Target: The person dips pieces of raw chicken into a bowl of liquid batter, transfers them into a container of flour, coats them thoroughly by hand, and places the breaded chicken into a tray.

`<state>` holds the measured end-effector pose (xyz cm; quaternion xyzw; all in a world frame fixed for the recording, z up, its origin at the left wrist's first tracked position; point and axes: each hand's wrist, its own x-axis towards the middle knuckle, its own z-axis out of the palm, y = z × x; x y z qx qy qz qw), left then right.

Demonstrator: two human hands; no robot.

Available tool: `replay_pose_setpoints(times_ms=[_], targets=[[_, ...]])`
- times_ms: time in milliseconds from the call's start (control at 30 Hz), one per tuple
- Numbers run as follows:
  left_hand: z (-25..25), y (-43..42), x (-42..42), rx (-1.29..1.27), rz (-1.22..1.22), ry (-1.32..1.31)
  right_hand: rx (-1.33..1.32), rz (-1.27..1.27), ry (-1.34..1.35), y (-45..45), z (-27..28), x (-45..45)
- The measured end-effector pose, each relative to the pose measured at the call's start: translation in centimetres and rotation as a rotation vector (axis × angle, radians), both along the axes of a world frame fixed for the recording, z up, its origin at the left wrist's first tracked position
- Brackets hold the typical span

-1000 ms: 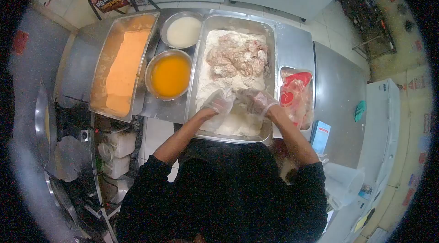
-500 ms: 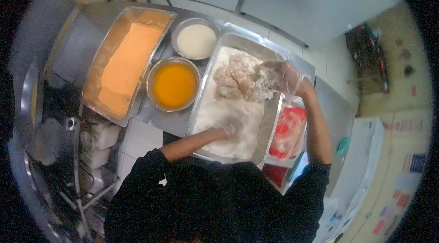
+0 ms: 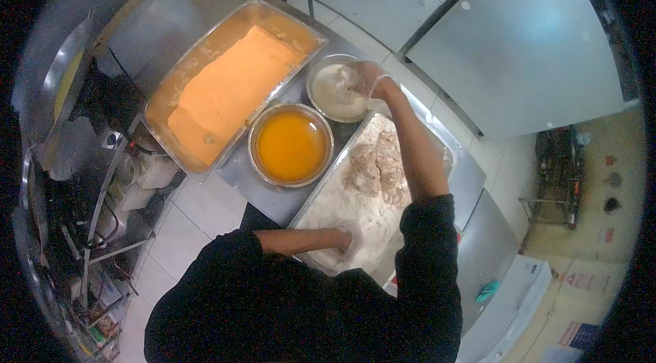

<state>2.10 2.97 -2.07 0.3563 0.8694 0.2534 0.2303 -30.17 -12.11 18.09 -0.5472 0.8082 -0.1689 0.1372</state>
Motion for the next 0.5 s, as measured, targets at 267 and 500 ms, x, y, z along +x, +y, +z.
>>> replay_pose_setpoints(times_ms=[267, 500], targets=[[-0.4, -2.6, 0.9, 0.016, -0.023, -0.054, -0.037, -0.091, -0.320, -0.3, -7.8, -3.2], [-0.5, -3.3, 0.7, 0.039, -0.035, -0.077, 0.533, -0.174, 0.107, -0.2, -10.4, -4.6]])
